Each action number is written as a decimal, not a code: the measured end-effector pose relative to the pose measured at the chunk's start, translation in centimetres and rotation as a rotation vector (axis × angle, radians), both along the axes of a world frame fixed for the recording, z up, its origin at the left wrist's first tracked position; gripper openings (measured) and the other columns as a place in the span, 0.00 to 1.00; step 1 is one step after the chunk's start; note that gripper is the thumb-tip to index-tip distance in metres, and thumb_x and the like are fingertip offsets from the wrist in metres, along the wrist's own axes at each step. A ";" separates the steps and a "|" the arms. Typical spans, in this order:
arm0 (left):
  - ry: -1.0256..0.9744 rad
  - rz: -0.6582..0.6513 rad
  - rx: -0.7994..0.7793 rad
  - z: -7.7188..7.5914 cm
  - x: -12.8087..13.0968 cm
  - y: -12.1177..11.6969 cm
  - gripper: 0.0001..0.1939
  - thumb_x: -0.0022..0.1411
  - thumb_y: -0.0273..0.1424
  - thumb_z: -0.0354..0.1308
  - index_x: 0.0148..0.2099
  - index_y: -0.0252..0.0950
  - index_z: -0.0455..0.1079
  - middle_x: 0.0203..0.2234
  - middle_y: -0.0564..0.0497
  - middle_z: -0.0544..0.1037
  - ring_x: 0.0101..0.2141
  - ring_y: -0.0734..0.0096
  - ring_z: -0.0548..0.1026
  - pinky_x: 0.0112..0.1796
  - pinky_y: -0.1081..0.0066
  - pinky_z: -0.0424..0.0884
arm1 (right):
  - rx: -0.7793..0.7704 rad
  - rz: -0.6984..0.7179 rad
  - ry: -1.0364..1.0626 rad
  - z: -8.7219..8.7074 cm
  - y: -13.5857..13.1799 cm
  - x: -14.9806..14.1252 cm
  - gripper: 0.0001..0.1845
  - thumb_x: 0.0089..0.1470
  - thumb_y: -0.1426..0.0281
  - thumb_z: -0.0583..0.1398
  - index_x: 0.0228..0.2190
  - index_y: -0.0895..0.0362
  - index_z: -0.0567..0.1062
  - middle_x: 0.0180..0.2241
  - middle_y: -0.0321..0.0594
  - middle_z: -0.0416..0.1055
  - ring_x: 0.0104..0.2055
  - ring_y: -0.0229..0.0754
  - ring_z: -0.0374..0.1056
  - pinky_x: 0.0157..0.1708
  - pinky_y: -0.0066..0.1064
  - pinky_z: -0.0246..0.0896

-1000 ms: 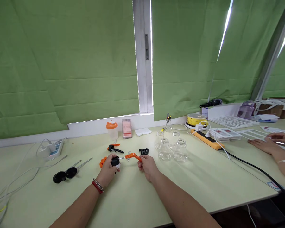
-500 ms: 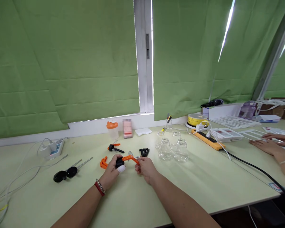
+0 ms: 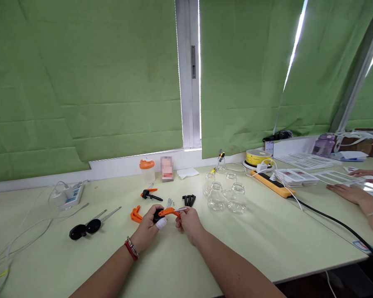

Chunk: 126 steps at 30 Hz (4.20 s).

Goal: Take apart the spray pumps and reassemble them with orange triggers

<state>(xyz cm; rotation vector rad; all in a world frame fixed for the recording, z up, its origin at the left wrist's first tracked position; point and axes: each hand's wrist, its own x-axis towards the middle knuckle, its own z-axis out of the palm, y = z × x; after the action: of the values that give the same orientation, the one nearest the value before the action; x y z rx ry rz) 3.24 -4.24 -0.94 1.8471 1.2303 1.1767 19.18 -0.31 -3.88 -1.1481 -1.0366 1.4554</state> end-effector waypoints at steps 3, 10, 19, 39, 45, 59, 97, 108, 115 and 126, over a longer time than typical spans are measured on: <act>-0.019 -0.008 -0.011 0.1 0.2 -0.2 0.14 0.59 0.38 0.51 0.45 0.37 0.62 0.35 0.48 0.70 0.35 0.67 0.68 0.37 0.68 0.66 | 0.014 0.006 0.001 0.1 -0.2 -0.1 0.07 0.48 0.73 0.54 0.33 0.59 0.67 0.15 0.31 0.65 0.13 0.33 0.60 0.11 0.23 0.50; -0.081 0.009 -0.045 0.1 0.1 0.0 0.15 0.61 0.39 0.48 0.47 0.37 0.62 0.28 0.52 0.69 0.30 0.69 0.68 0.34 0.69 0.66 | 0.000 0.051 0.026 0.5 -0.4 -0.1 0.10 0.45 0.68 0.58 0.32 0.58 0.67 0.15 0.30 0.65 0.13 0.33 0.59 0.11 0.23 0.49; -0.149 0.035 -0.003 0.3 -0.4 0.3 0.15 0.61 0.40 0.47 0.46 0.37 0.64 0.25 0.54 0.68 0.27 0.72 0.66 0.31 0.71 0.65 | 0.078 0.296 0.187 1.2 -1.0 0.6 0.21 0.40 0.61 0.65 0.35 0.62 0.74 0.22 0.35 0.67 0.17 0.30 0.58 0.16 0.24 0.49; -0.357 -0.002 -0.128 -0.3 -0.6 0.6 0.28 0.43 0.30 0.67 0.47 0.38 0.61 0.38 0.49 0.69 0.36 0.71 0.70 0.38 0.71 0.67 | 0.136 0.404 0.101 1.2 -1.2 1.1 0.23 0.41 0.62 0.66 0.40 0.61 0.77 0.16 0.28 0.58 0.15 0.26 0.43 0.17 0.26 0.33; -0.505 -0.052 -0.294 -0.2 -0.6 0.5 0.21 0.51 0.37 0.62 0.46 0.39 0.63 0.31 0.53 0.69 0.27 0.74 0.68 0.30 0.72 0.65 | 0.145 0.420 0.081 1.3 -1.4 1.0 0.23 0.41 0.61 0.65 0.39 0.61 0.77 0.16 0.27 0.56 0.16 0.26 0.40 0.18 0.26 0.31; -0.855 0.120 -0.237 0.4 -1.9 1.6 0.13 0.54 0.39 0.55 0.39 0.35 0.69 0.25 0.53 0.70 0.23 0.74 0.67 0.28 0.71 0.64 | 0.706 0.160 -0.757 0.1 -0.4 0.4 0.16 0.58 0.69 0.48 0.42 0.58 0.73 0.40 0.45 0.69 0.40 0.41 0.64 0.43 0.33 0.58; -0.904 0.176 -0.288 -0.2 -1.9 1.8 0.12 0.53 0.37 0.57 0.38 0.35 0.69 0.28 0.53 0.70 0.26 0.73 0.68 0.32 0.69 0.65 | 1.185 0.674 -1.193 1.3 -2.9 -0.5 0.19 0.50 0.80 0.53 0.43 0.57 0.72 0.42 0.43 0.71 0.43 0.42 0.63 0.44 0.32 0.56; -0.875 0.115 -0.321 0.0 -1.6 1.5 0.12 0.55 0.38 0.56 0.37 0.36 0.73 0.30 0.49 0.72 0.27 0.70 0.67 0.33 0.67 0.65 | 1.326 0.687 -1.316 1.9 -3.0 -0.6 0.13 0.53 0.80 0.51 0.37 0.59 0.73 0.34 0.43 0.71 0.40 0.42 0.62 0.41 0.31 0.55; -0.855 -0.031 -0.399 -0.6 -1.3 1.3 0.15 0.54 0.38 0.57 0.41 0.35 0.73 0.30 0.49 0.74 0.28 0.69 0.70 0.37 0.66 0.66 | 1.469 0.669 -1.433 2.1 -3.6 -0.8 0.10 0.52 0.79 0.52 0.32 0.59 0.72 0.30 0.43 0.70 0.35 0.43 0.61 0.39 0.33 0.55; -0.934 -0.166 -0.465 -0.6 -0.4 0.6 0.15 0.53 0.36 0.61 0.41 0.32 0.74 0.36 0.43 0.75 0.37 0.63 0.71 0.42 0.64 0.66 | 1.247 0.118 -0.775 3.0 -3.4 -0.3 0.15 0.56 0.75 0.48 0.42 0.57 0.70 0.39 0.46 0.70 0.42 0.43 0.64 0.43 0.36 0.60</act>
<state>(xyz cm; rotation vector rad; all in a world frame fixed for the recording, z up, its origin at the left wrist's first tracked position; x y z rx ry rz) 2.81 -3.59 -1.57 0.8438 0.6950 1.2830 18.85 -3.69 -0.91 -0.6475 -2.1144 0.1496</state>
